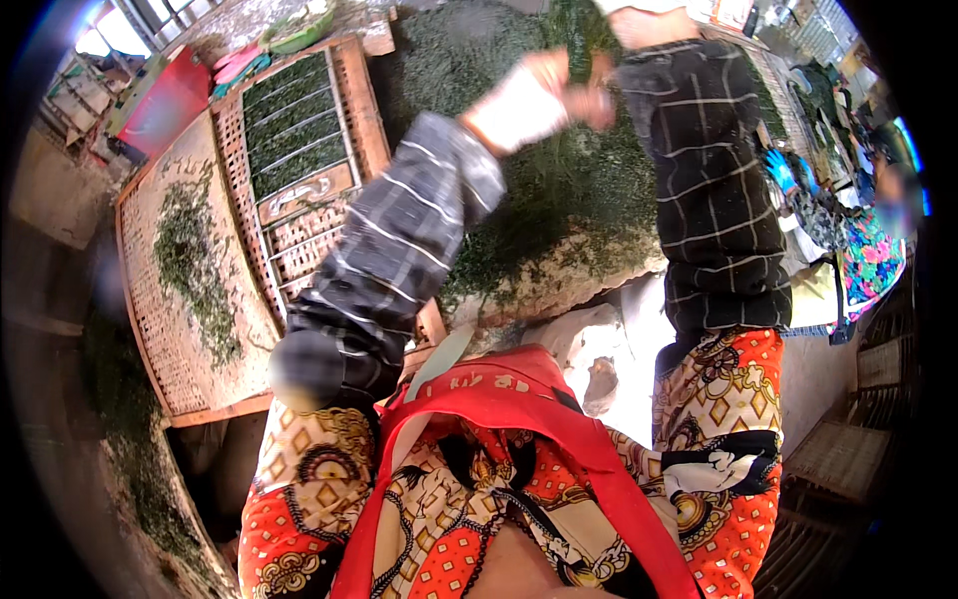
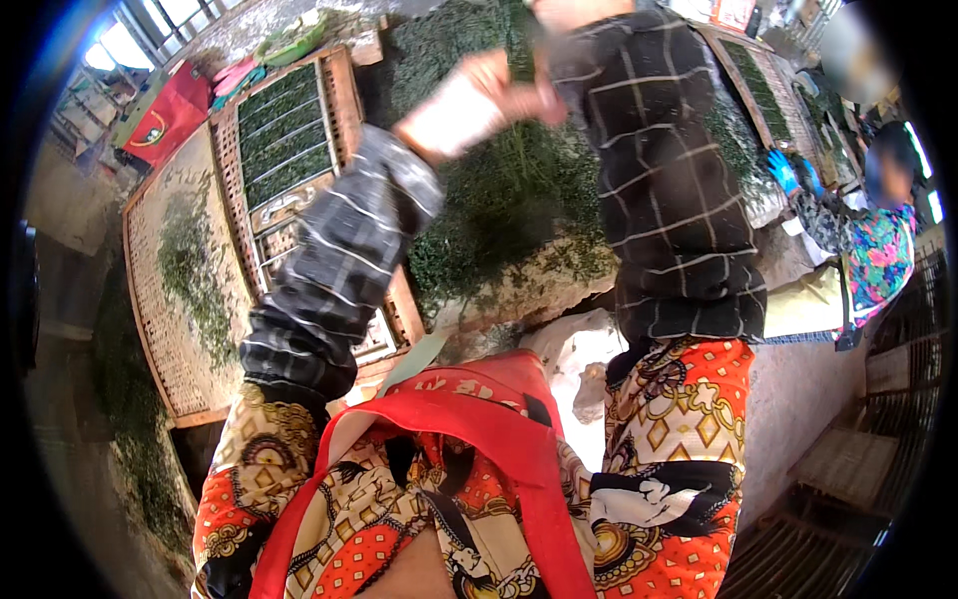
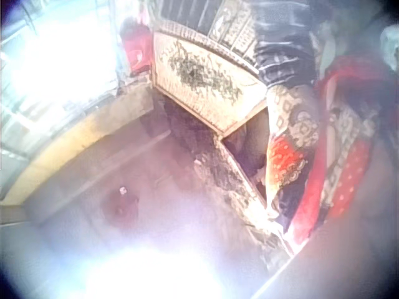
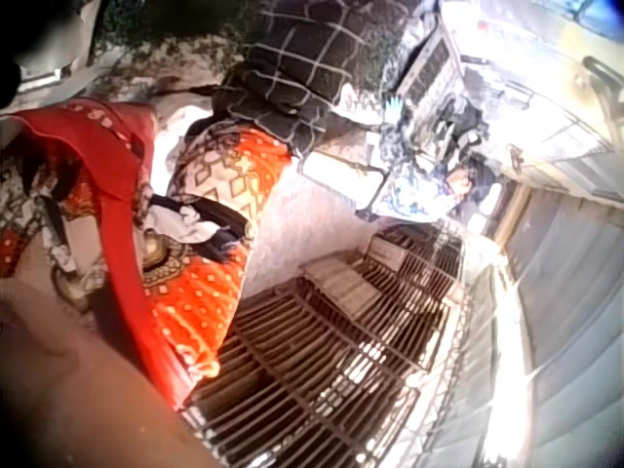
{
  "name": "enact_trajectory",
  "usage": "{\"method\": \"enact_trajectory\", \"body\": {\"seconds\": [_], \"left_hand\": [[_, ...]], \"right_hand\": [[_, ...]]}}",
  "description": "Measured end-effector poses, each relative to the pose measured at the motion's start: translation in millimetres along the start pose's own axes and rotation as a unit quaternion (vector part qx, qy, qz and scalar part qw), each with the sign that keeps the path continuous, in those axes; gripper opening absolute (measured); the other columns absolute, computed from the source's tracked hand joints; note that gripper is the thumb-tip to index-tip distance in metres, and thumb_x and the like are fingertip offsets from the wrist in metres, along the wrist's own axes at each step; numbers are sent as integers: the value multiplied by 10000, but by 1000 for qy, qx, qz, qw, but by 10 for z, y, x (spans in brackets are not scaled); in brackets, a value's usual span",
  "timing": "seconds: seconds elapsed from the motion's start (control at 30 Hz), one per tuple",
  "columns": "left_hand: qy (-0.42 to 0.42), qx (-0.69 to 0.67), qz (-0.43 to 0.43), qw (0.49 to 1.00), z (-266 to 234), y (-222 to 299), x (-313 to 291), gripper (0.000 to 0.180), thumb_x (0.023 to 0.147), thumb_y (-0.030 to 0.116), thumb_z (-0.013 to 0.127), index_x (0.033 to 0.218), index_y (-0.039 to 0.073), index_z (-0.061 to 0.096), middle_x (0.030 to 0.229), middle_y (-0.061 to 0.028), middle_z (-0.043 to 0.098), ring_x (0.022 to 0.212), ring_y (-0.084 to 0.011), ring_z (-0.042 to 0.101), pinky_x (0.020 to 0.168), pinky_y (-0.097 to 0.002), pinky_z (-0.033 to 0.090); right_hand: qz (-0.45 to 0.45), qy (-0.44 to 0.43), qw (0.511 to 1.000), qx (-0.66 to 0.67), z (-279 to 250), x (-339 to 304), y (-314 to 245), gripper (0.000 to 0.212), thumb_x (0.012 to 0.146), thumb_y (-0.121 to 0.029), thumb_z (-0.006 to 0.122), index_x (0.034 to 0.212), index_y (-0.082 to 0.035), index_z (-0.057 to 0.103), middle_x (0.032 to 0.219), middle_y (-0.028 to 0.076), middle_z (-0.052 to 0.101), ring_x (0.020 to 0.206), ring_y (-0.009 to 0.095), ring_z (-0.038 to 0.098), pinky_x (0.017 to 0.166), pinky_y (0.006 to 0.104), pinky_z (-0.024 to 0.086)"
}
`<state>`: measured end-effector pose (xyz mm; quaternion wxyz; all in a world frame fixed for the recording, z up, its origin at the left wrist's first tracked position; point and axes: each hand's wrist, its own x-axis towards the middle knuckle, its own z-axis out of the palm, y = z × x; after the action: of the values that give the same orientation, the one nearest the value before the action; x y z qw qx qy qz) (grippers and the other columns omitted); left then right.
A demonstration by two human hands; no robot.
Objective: The person takes handfuls of green tea leaves from a large pile and places them into a wooden manual roller, then moves the handle back and forth to shape the leaves.
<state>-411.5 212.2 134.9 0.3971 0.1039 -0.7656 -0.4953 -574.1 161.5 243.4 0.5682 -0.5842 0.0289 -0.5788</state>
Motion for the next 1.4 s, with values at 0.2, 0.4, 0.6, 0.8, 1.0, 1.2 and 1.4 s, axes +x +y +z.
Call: {"method": "enact_trajectory", "body": {"seconds": [0.2, 0.4, 0.6, 0.8, 1.0, 1.2, 1.4], "left_hand": [[-185, 258, -219, 923, -133, -337, -485, 319, 873, 314, 709, 951, 5, 694, 864, -127, 694, 828, -250, 650, 807, -425, 533], [43, 240, -123, 962, -992, 64, -112, 151, 853, 138, 649, 883, -10, 661, 681, -76, 653, 587, -162, 612, 590, -336, 490], [118, 286, -200, 930, -1525, -712, -1111, 599, 916, 603, 549, 721, 65, 726, 644, -52, 676, 587, -173, 636, 596, -358, 541], [114, -354, -234, 898, -1178, -834, -2177, 739, 924, 683, 418, 1451, 165, 388, 1433, -15, 477, 1295, -173, 452, 1121, -391, 332], [278, -497, -62, 820, -2131, -515, -2443, 721, 931, 650, 443, 1273, 27, 566, 1160, -171, 659, 1080, -307, 643, 986, -489, 499], [471, -442, 20, 764, -3297, -274, -3029, 211, 879, 84, 678, 1042, 8, 567, 683, -61, 617, 639, -206, 629, 774, -404, 587], [567, -383, -60, 726, -3989, -802, -3939, 229, 1030, 191, 460, 869, 41, 521, 675, -51, 521, 637, -236, 539, 816, -475, 529]], "right_hand": [[40, 28, 992, -118, -81, -561, -279, 335, 1014, -208, 463, 1301, -39, 504, 947, -25, 565, 691, 80, 524, 483, 170, 408], [237, 159, 899, -331, 571, -1034, 1012, 309, 1023, -175, 445, 1245, 22, 531, 876, 9, 578, 759, 123, 569, 712, 252, 495], [228, 230, 946, -16, 633, -1246, 1783, 246, 1026, -201, 454, 1059, -13, 609, 743, -11, 498, 654, 102, 472, 598, 282, 431], [296, 162, 941, -20, 1446, -856, 2494, 367, 1031, -363, 470, 883, -56, 606, 691, -44, 533, 547, 62, 473, 492, 239, 419], [306, 162, 938, -5, 2106, -397, 3234, 278, 1007, -383, 517, 965, -122, 605, 759, -55, 553, 591, 71, 547, 487, 244, 430], [388, -10, 897, -211, 2291, -21, 3779, 290, 987, -320, 561, 927, -55, 662, 646, -41, 529, 465, 50, 464, 419, 208, 394], [441, -152, 789, -400, 1714, -129, 4344, 327, 975, -302, 562, 1081, -15, 677, 743, 15, 633, 516, 82, 543, 445, 245, 458]]}}
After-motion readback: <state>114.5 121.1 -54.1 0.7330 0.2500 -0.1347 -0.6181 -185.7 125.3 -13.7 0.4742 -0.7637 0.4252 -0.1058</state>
